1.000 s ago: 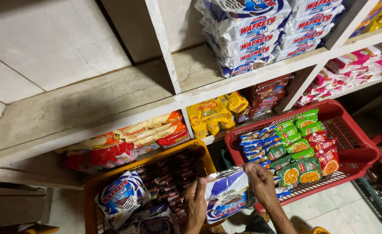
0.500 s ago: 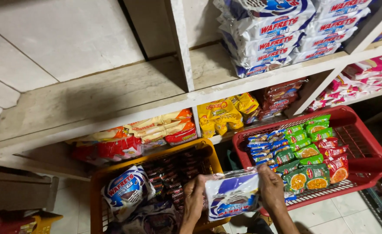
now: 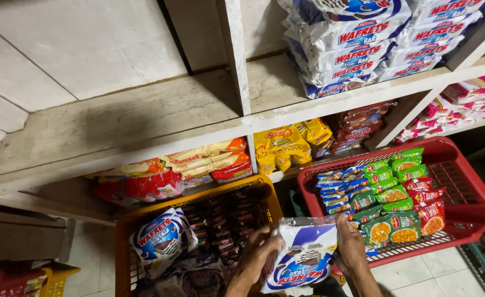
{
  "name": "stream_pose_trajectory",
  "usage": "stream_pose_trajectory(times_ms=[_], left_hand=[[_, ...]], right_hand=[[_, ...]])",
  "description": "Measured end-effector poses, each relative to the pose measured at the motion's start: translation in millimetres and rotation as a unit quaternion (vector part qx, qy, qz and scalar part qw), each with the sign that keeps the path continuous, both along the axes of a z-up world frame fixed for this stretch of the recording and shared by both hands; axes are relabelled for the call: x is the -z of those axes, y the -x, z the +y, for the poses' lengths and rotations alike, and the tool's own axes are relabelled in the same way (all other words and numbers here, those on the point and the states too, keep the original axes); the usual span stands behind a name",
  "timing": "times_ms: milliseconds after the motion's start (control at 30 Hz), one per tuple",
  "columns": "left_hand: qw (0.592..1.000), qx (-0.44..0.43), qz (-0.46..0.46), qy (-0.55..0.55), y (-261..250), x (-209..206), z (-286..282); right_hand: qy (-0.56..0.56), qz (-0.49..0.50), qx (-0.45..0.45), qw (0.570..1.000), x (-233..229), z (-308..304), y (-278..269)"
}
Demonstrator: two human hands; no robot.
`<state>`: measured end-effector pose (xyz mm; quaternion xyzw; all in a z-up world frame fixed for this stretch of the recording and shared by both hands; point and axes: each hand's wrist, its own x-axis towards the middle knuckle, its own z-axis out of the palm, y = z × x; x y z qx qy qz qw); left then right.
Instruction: Stocking snack packs and wafers from plastic baskets onto grocery store shelves.
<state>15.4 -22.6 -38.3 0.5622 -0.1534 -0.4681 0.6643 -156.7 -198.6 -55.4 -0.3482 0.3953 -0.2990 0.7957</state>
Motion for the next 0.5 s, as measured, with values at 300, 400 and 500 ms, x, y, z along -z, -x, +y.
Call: stream_pose_trajectory(times_ms=[300,400,500], left_hand=[[0.987,-0.146,-0.068,-0.020,16,-9,-16],[0.962,-0.170,-0.209,0.036,23,-22,-15],[0.952,-0.172,-0.239,0.079,25,-23,-16]], right_hand=[[0.014,-0.011,0.034,0.999,5,-5,7],[0.083,0.005,0.033,0.996,-3,-1,8],[0.163,0.025,0.027,0.986,3,3,9]])
